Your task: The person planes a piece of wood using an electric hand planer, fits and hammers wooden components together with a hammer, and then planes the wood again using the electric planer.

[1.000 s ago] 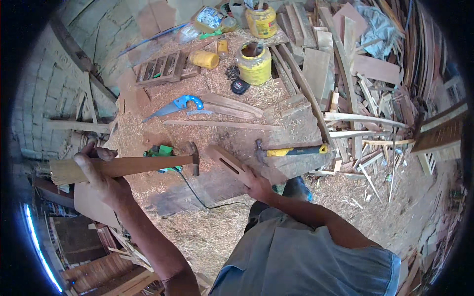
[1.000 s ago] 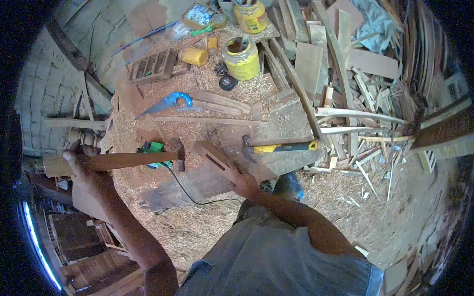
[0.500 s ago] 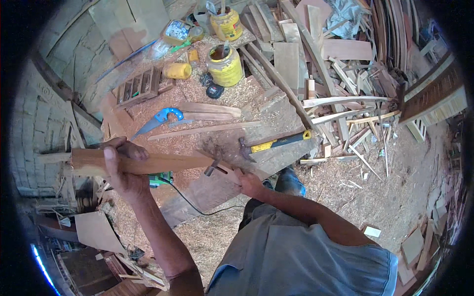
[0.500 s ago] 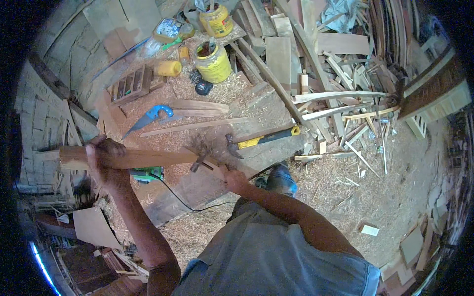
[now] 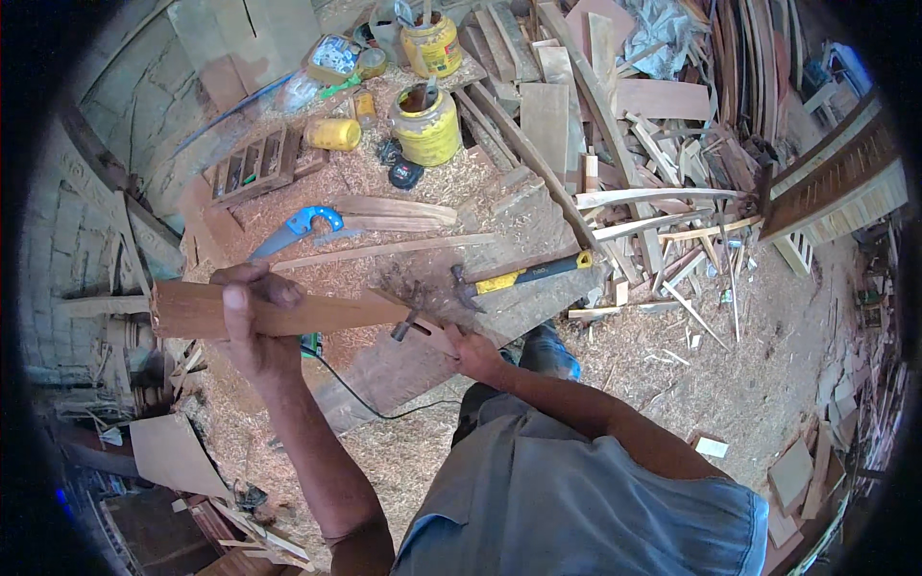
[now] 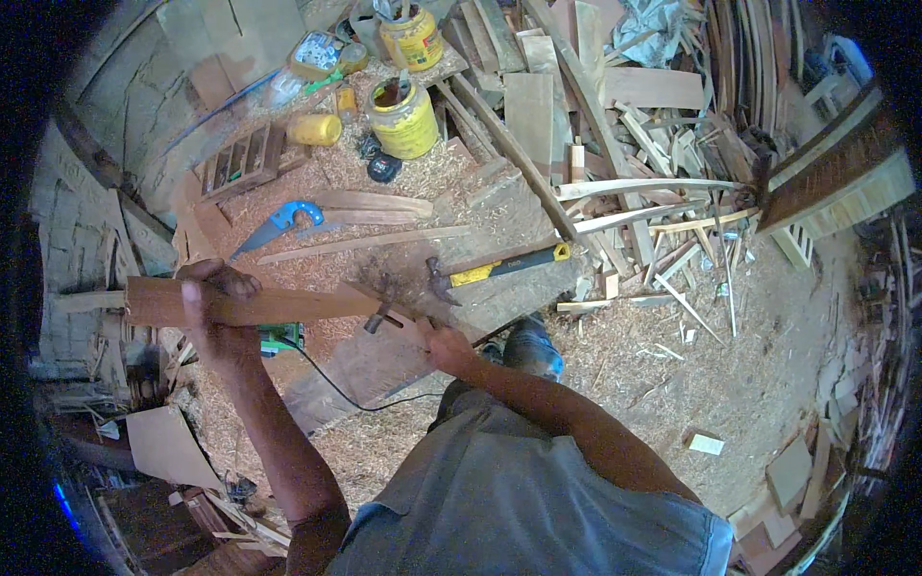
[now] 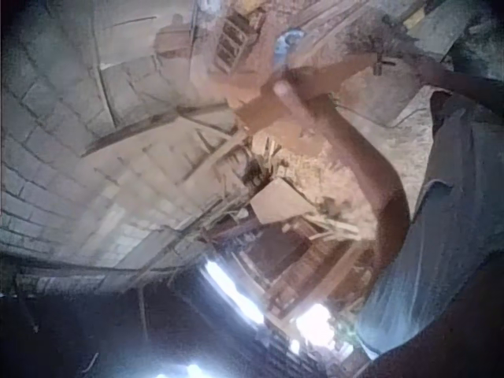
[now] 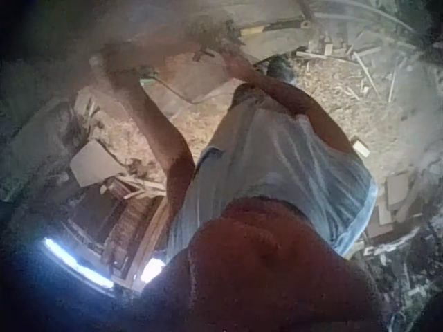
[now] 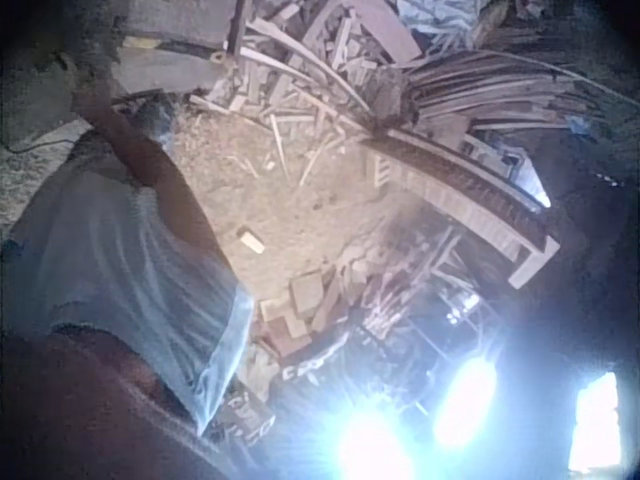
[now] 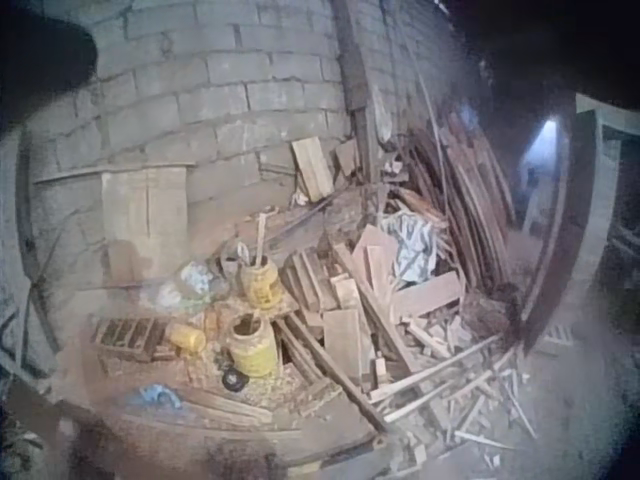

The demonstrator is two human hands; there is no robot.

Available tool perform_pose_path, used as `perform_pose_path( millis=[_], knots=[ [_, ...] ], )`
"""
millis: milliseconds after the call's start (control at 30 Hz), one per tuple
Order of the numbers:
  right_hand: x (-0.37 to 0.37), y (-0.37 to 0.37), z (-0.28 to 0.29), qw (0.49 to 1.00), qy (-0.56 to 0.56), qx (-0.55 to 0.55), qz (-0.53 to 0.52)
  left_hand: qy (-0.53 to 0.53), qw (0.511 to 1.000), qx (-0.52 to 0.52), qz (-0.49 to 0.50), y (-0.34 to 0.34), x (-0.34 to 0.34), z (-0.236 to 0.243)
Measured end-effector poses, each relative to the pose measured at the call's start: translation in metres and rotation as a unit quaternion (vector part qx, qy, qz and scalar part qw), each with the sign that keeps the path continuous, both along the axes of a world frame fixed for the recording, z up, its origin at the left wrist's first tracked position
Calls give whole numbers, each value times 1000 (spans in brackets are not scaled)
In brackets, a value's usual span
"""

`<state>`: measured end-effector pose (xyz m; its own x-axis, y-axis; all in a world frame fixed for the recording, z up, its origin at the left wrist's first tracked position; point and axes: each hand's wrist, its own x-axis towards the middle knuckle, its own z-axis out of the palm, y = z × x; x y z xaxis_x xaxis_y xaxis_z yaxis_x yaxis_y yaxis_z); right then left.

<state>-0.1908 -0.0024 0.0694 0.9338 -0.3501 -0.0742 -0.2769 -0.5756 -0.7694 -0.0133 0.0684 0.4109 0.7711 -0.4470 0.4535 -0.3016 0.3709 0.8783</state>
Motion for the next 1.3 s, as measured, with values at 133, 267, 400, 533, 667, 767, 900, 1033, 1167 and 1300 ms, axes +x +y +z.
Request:
perform_pose_path(
  millis=[133, 267, 400, 533, 667, 767, 900, 1033, 1167, 1300],
  knots=[
    [-6, -12, -13, 999, 24, 28, -6, 3, 996, 73, 48, -7, -5, 15],
    [7, 2, -22, 998, 54, -15, 34, 7, 998, 26, 53, 16, 16, -6],
    [16, 15, -15, 998, 12, -57, -6, -19, 997, 41, 70, 41, 32, -10],
    [10, 5, -3, 998, 54, -21, -7, -50, 997, 34, 44, 29, 33, -18],
    [21, 14, -20, 998, -1, -48, -27, -23, 990, 72, 121, 31, 52, -16],
    [20, 26, -6, 996, -13, -69, -62, -53, 980, 165, 98, 43, 83, -18],
    [30, 41, -29, 998, 40, -23, -40, -55, 990, 93, 87, 32, 81, -12],
    [20, 25, -1, 999, 15, 38, 7, -89, 955, 108, -261, 40, 44, 29],
    [-53, -16, -24, 990, -63, 116, -42, -42, 985, 59, 159, 28, 42, -10],
    [-164, -56, -84, 961, 88, 186, -184, -36, 984, 93, 149, 34, 16, -4]
  ],
)
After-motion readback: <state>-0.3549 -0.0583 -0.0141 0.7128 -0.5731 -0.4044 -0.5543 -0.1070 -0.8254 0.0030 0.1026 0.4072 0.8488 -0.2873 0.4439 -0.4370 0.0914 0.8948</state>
